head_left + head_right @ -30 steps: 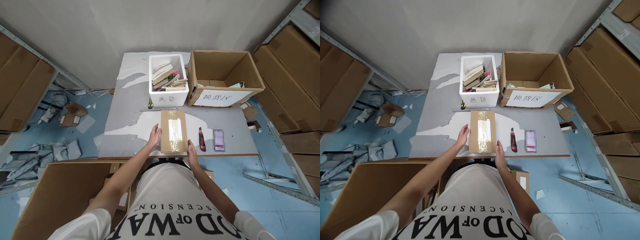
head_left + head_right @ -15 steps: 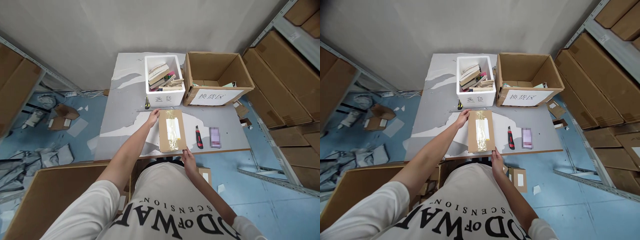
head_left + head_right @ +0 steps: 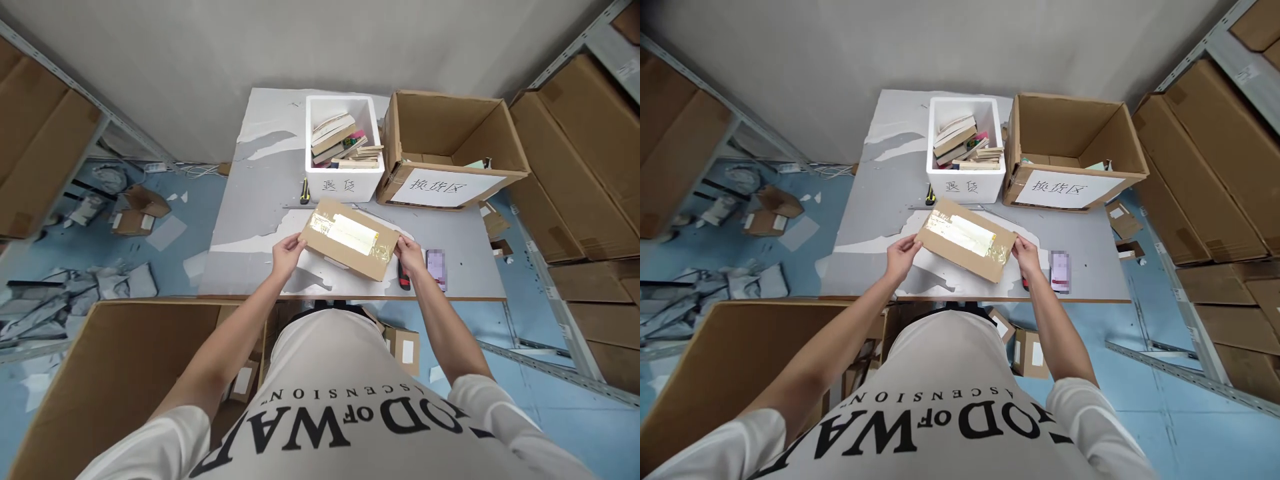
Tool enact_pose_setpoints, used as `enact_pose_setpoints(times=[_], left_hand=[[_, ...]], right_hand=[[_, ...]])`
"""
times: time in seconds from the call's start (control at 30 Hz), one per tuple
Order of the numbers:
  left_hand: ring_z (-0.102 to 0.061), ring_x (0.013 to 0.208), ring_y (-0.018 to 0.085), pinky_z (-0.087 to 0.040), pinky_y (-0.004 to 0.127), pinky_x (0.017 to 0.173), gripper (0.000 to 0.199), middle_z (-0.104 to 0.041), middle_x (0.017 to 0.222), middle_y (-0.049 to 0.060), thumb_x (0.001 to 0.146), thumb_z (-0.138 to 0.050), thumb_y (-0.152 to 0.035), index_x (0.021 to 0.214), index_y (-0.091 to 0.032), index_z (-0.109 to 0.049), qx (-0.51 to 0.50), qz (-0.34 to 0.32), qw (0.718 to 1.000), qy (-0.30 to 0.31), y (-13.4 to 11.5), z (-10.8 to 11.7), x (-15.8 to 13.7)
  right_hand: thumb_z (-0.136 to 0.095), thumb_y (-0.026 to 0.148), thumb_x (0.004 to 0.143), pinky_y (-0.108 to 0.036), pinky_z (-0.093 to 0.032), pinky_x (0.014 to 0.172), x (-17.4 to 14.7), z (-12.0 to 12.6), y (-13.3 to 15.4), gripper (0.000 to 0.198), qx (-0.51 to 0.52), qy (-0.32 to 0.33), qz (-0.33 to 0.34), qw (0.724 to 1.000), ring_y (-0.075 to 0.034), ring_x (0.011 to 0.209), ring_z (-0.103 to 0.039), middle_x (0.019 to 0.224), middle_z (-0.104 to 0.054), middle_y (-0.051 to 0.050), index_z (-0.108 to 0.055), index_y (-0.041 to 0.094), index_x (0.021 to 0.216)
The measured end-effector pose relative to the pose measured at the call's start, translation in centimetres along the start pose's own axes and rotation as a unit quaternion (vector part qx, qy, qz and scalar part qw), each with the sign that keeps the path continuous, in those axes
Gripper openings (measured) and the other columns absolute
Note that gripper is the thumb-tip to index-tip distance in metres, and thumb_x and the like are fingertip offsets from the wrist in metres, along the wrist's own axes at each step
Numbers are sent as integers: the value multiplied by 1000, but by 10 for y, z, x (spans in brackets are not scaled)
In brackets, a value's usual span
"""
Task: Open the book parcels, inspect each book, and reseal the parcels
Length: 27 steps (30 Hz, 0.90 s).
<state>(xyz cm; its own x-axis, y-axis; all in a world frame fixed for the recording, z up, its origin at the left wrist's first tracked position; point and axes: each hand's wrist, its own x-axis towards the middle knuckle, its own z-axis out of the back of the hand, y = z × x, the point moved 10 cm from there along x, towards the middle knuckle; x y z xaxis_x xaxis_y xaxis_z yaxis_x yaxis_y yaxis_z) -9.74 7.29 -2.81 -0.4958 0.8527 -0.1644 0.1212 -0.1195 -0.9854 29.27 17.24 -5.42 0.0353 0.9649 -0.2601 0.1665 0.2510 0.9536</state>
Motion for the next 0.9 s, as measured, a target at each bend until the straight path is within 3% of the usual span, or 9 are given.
enact_pose_setpoints(times=[0.13,0.23,0.5,0.63,0.73,0.83,0.9], left_hand=[[-69,103,29,-50,47,100,57,-73,106,15,60,-82,-41,105,-9,-69,-5,45,998,-53,33,24,-47],[-68,104,30,-50,48,100,60,-73,106,16,59,-83,-43,106,-8,-68,-12,72,995,-67,52,30,-66],[-70,98,29,-53,48,98,54,-74,98,16,59,-84,-38,101,-9,-69,22,77,994,-74,57,38,-69],[-70,100,29,-52,48,99,51,-73,102,16,61,-82,-40,100,-10,-69,65,64,993,-68,59,40,-65],[-66,110,30,-48,48,102,59,-69,115,19,63,-79,-43,110,-10,-66,84,44,995,-21,59,37,-59],[-55,126,30,-39,45,111,78,-59,133,18,55,-84,-40,124,-13,-60,94,15,994,57,60,31,-51],[-52,128,31,-36,45,113,80,-60,133,16,49,-87,-37,121,-14,-62,122,14,989,82,68,32,-45]], right_hand=[[-74,44,72,-45,-52,93,20,-17,-10,40,-28,37,-47,998,-20,94,-69,94,-76,-3,-72,20,104],[-73,41,73,-44,-54,89,20,-27,-25,38,-31,52,-77,995,-20,92,-70,93,-76,-4,-72,19,103],[-68,44,74,-46,-52,94,19,-32,-37,49,-26,57,-72,995,-22,102,-67,108,-73,-7,-67,19,117],[-69,40,73,-45,-42,107,6,-7,-38,51,-51,7,-33,998,-21,118,-60,131,-63,-9,-65,20,120],[-74,37,67,-46,-37,111,-21,18,-53,58,-78,-11,-19,997,-23,125,-55,138,-56,-11,-64,20,122],[-80,32,58,-51,-30,114,-53,27,-78,73,-103,36,-37,993,-26,131,-50,142,-52,-11,-60,22,128],[-83,30,54,-52,-26,115,-70,24,-91,81,-123,67,-42,989,-26,133,-47,143,-51,-10,-57,23,130]])
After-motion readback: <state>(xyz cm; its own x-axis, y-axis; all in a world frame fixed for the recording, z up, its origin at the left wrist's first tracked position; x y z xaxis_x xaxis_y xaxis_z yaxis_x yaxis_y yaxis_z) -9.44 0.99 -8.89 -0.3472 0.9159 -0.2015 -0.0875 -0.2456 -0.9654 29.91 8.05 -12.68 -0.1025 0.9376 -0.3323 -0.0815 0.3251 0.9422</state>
